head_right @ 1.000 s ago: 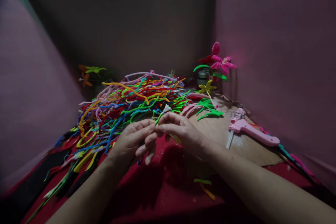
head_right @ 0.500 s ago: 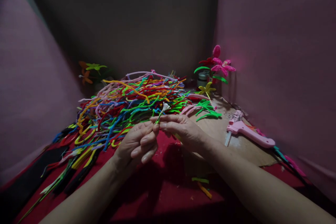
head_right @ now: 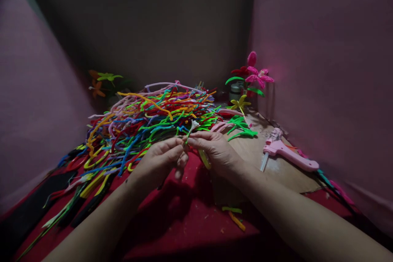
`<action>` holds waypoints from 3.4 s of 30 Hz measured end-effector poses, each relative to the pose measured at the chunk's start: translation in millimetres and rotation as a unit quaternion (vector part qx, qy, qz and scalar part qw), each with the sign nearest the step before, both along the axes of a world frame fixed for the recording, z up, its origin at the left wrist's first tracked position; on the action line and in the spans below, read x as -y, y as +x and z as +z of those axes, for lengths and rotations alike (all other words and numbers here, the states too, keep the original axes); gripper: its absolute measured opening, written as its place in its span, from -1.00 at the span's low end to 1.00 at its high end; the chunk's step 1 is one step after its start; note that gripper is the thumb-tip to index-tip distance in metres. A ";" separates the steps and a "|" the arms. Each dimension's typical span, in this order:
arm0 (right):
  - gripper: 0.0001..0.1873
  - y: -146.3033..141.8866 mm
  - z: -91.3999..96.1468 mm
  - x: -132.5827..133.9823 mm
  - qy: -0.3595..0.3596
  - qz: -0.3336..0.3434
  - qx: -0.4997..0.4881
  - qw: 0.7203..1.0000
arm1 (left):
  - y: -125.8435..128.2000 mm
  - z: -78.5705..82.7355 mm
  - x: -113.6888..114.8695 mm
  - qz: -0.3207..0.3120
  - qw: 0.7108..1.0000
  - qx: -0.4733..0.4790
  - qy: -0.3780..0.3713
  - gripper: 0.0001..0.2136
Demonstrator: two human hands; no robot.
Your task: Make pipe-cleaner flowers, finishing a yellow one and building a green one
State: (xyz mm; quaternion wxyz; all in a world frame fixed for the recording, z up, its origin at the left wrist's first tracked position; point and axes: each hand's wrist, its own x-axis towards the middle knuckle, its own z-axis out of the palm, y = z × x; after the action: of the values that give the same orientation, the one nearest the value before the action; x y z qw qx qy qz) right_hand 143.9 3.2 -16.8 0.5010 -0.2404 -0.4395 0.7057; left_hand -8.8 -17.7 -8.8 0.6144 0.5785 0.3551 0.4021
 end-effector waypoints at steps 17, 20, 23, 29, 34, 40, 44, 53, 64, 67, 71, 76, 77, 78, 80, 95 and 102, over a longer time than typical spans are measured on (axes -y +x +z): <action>-0.87 -4.5 -4.7 -2.0 -0.071 -0.004 -0.053 0.996 | 8.0 -1.1 5.6 0.133 0.987 -0.059 0.064 -0.85; -0.87 -3.4 -6.7 -2.2 -0.051 0.001 -0.050 0.997 | 5.5 -0.1 4.0 0.028 0.997 0.043 -0.051 -0.84; -0.85 -3.2 -7.3 -1.3 -0.040 -0.003 -0.043 0.998 | 3.8 1.1 3.0 -0.035 0.990 0.082 -0.105 -0.87; -0.92 -4.5 -8.1 -3.4 -0.036 -0.079 -0.042 0.995 | 6.4 -5.6 1.7 0.084 0.983 -0.131 0.094 -0.86; -0.91 -4.3 -11.2 -5.2 -0.009 -0.101 -0.020 0.995 | 8.0 -9.1 2.4 0.185 0.936 -0.216 0.210 -0.89; -0.87 1.9 -6.1 -2.5 0.002 -0.068 0.008 0.998 | -0.1 2.9 -0.5 0.023 0.998 -0.056 0.011 -0.81; -0.84 4.6 -1.4 -0.5 0.032 -0.033 -0.001 0.999 | -4.5 3.1 -1.8 -0.070 0.991 0.073 -0.092 -0.84; -0.91 1.5 -8.7 -5.1 0.074 -0.120 0.051 0.989 | 3.9 -5.2 -0.5 0.129 0.974 -0.144 0.116 -0.87; -0.83 5.0 -9.2 -3.9 0.112 -0.055 0.073 0.990 | -7.5 2.2 -3.1 -0.071 0.994 0.014 -0.077 -0.84; -0.83 7.0 -6.3 -2.6 0.122 -0.025 0.077 0.989 | -14.9 0.0 -4.8 -0.120 0.984 0.065 -0.113 -0.84; -0.82 8.5 -4.6 -2.7 0.136 -0.018 0.079 0.987 | -16.0 1.6 -5.7 -0.143 0.983 0.053 -0.103 -0.78; -0.86 7.2 -8.5 -8.2 0.117 -0.064 0.100 0.986 | -6.2 -1.8 -7.3 0.067 0.978 -0.136 0.142 -0.87; -0.86 6.9 -9.1 -8.8 0.113 -0.073 0.108 0.985 | -4.2 -3.8 -7.2 0.112 0.964 -0.158 0.183 -0.89; -0.85 6.7 -9.1 -9.0 0.110 -0.077 0.114 0.984 | -2.5 -5.3 -6.8 0.141 0.954 -0.171 0.203 -0.90; -0.83 6.9 -7.7 -8.2 0.112 -0.065 0.117 0.985 | -0.3 -5.7 -5.5 0.157 0.955 -0.172 0.183 -0.87; -0.83 17.8 2.1 -13.4 0.169 -0.011 0.174 0.970 | -15.4 -4.6 -10.7 -0.131 0.977 0.063 -0.154 -0.81; -0.78 19.1 -0.1 -19.2 0.069 -0.001 0.110 0.992 | -11.1 -9.2 -12.7 -0.135 0.959 0.147 -0.203 -0.84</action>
State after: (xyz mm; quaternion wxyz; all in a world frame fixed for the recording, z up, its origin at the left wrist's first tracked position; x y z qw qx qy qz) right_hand 163.0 22.4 -16.9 0.4657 -0.2815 -0.5393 0.6427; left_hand -20.0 -5.0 -18.0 0.8127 0.4190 0.2540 0.3154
